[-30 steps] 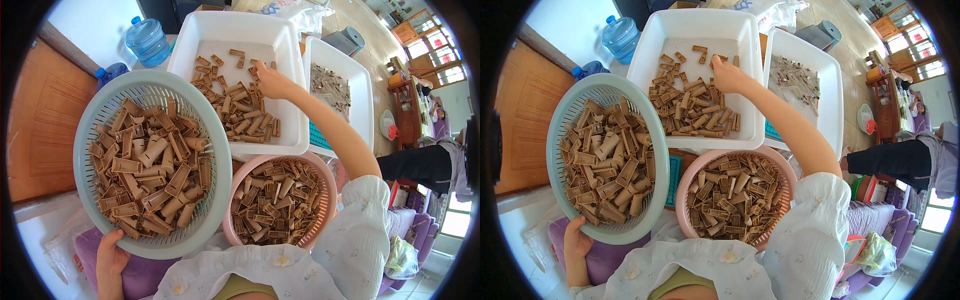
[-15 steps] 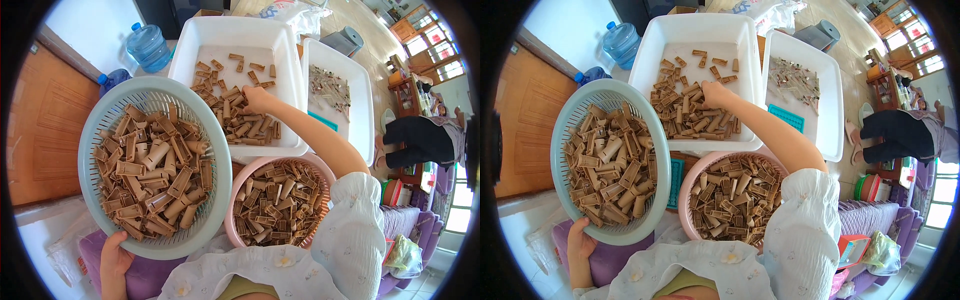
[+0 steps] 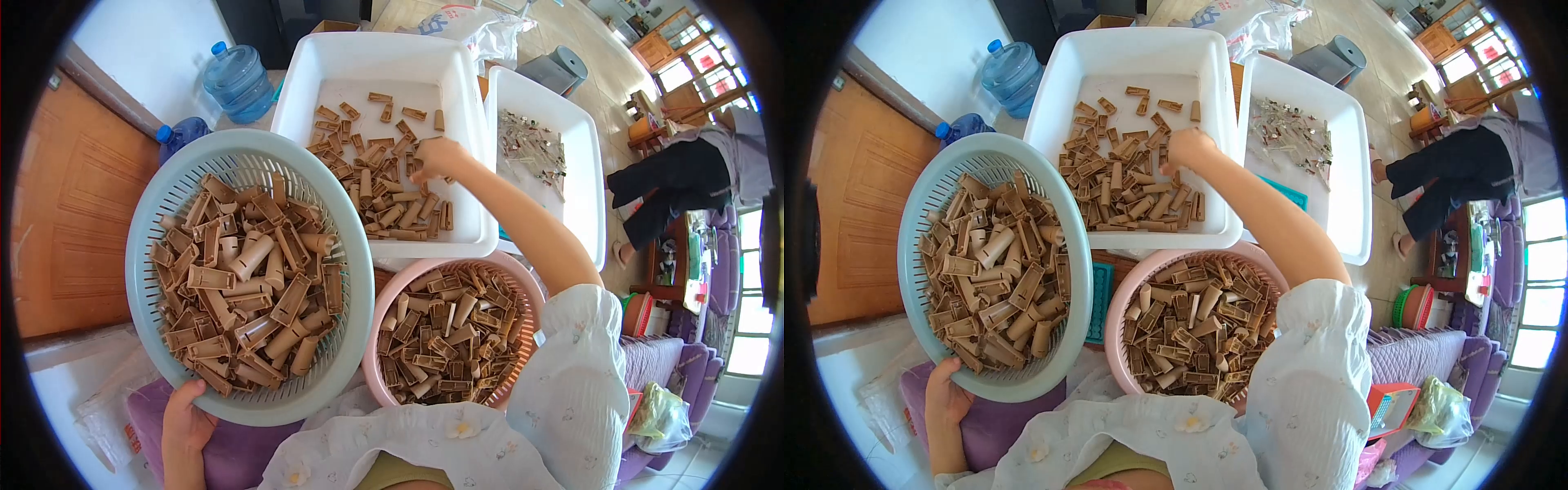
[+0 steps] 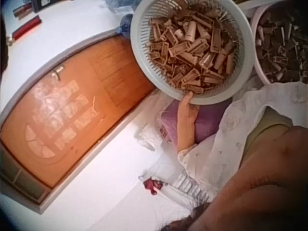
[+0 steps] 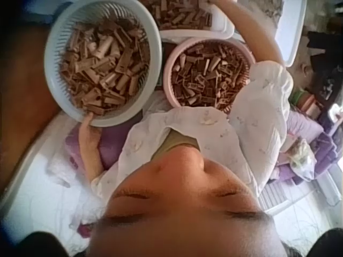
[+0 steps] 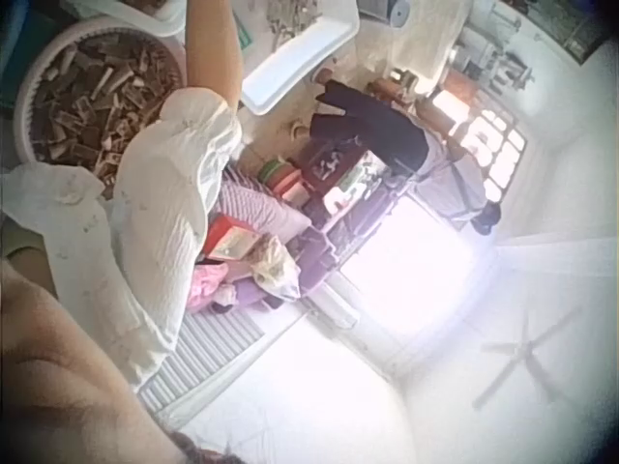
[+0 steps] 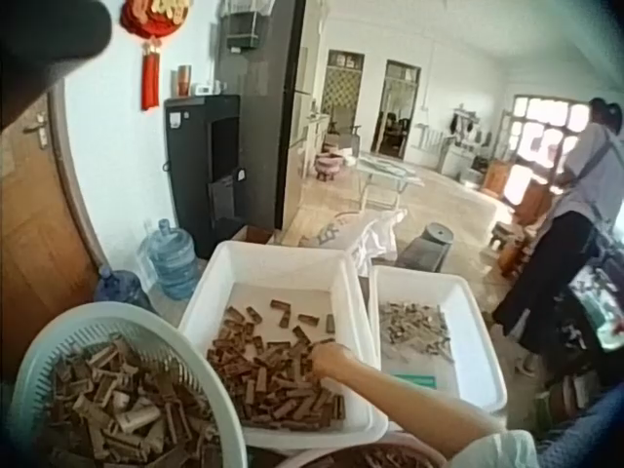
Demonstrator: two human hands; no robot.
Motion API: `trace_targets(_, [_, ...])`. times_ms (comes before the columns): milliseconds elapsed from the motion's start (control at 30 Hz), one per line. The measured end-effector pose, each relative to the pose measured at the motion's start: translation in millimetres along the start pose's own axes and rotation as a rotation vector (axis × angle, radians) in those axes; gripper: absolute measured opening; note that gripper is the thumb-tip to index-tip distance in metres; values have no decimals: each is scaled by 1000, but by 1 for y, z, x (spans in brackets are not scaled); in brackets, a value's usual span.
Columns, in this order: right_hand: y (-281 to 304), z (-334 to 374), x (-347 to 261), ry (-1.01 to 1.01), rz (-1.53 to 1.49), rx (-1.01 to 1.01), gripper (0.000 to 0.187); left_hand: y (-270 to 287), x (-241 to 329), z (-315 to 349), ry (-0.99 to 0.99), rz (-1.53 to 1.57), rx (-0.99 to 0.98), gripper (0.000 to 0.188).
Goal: The person sorts plastic parts by hand, inspecting them and placing them into different sorting trays and plastic baskets.
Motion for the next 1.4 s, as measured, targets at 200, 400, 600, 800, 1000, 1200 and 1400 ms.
trace_targets(200, [6,0,4,22,201,109,25,4,-1,-1,5,8,16,40])
trace_targets(400, [109,87,-36,339,-424,351,27,11,-2,0,10,60,57,43])
trace_targets(600, [146,196,-164,803,-1050,219,37,3,-1,-5,-13,1,-32,41])
trace_targets(800, [133,243,-232,1037,-103,240,72,6,0,-1,-24,-10,23,40])
trace_targets(1000, [162,151,-142,713,-280,463,45,12,-2,-2,-3,9,29,38])
trace_targets(1200, [60,4,-41,190,46,331,31,9,-2,-2,18,1,45,41])
trace_targets(1400, [22,-13,-23,37,-142,425,17,12,-3,-2,9,9,40,44])
Point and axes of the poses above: each hand's wrist, its own z-axis away from the middle knuckle, its own y-axis out of the back of the hand, x = y × z, the point moved 10 cm from there along -z, towards the middle knuckle, and after that the axes turned 3 degrees about z, right-handed, at the moved point
